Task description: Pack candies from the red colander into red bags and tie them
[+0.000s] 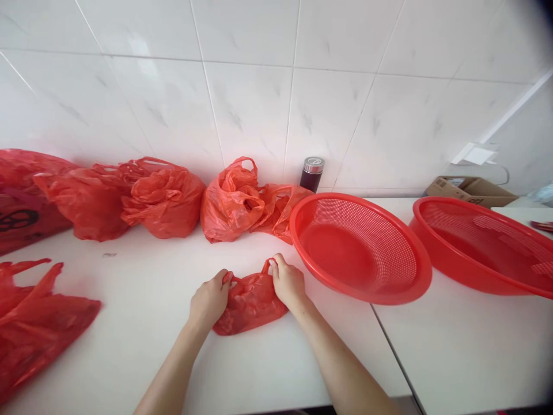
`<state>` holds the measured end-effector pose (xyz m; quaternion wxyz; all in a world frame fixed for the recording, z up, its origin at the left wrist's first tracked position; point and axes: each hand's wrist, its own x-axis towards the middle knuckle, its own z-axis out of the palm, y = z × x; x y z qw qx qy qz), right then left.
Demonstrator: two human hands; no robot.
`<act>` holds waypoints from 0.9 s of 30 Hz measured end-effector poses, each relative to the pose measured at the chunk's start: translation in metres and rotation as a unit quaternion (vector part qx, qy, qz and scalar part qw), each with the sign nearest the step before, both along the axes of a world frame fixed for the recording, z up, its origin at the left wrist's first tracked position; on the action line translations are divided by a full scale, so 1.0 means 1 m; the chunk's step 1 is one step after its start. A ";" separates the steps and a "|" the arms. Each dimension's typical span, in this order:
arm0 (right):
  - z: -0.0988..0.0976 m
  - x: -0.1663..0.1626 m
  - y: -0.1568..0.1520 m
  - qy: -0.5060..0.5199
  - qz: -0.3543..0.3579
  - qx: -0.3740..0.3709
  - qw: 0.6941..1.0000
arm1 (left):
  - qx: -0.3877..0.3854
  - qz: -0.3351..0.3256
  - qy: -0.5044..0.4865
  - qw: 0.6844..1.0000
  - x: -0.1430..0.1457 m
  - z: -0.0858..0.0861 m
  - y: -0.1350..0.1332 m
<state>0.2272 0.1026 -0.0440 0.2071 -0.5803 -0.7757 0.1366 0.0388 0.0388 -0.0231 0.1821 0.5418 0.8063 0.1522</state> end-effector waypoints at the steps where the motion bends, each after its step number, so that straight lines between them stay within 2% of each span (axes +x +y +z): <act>1: -0.002 0.000 0.002 0.003 -0.009 0.000 1.000 | -0.010 0.003 0.008 1.000 -0.001 -0.001 0.001; 6: -0.010 0.001 0.007 0.045 -0.058 0.009 0.997 | -0.018 0.037 0.038 0.998 -0.002 -0.010 -0.002; 10: -0.014 0.002 0.007 0.114 -0.095 0.019 0.989 | 0.001 0.062 0.022 0.998 -0.003 -0.010 -0.020; 13: -0.016 0.003 0.008 0.177 -0.103 0.019 0.979 | 0.046 0.086 -0.097 0.991 -0.007 -0.008 -0.039; 17: -0.017 0.003 0.009 0.254 -0.094 0.009 0.962 | 0.109 0.146 -0.329 0.926 -0.015 -0.009 -0.059; 19: -0.017 0.003 0.008 0.287 -0.086 0.002 0.954 | 0.122 0.178 -0.381 0.899 -0.021 -0.011 -0.066; 21: -0.017 0.002 0.007 0.313 -0.078 -0.005 0.947 | 0.104 0.193 -0.408 0.886 -0.028 -0.011 -0.071; 24: -0.017 0.001 0.007 0.336 -0.065 -0.012 0.940 | 0.049 0.177 -0.422 0.888 -0.036 -0.005 -0.077; 25: -0.016 0.001 0.008 0.341 -0.059 -0.014 0.938 | 0.047 0.171 -0.400 0.899 -0.037 -0.002 -0.077; 27: -0.016 0.001 0.008 0.351 -0.045 -0.018 0.935 | 0.083 0.175 -0.285 0.939 -0.035 0.008 -0.076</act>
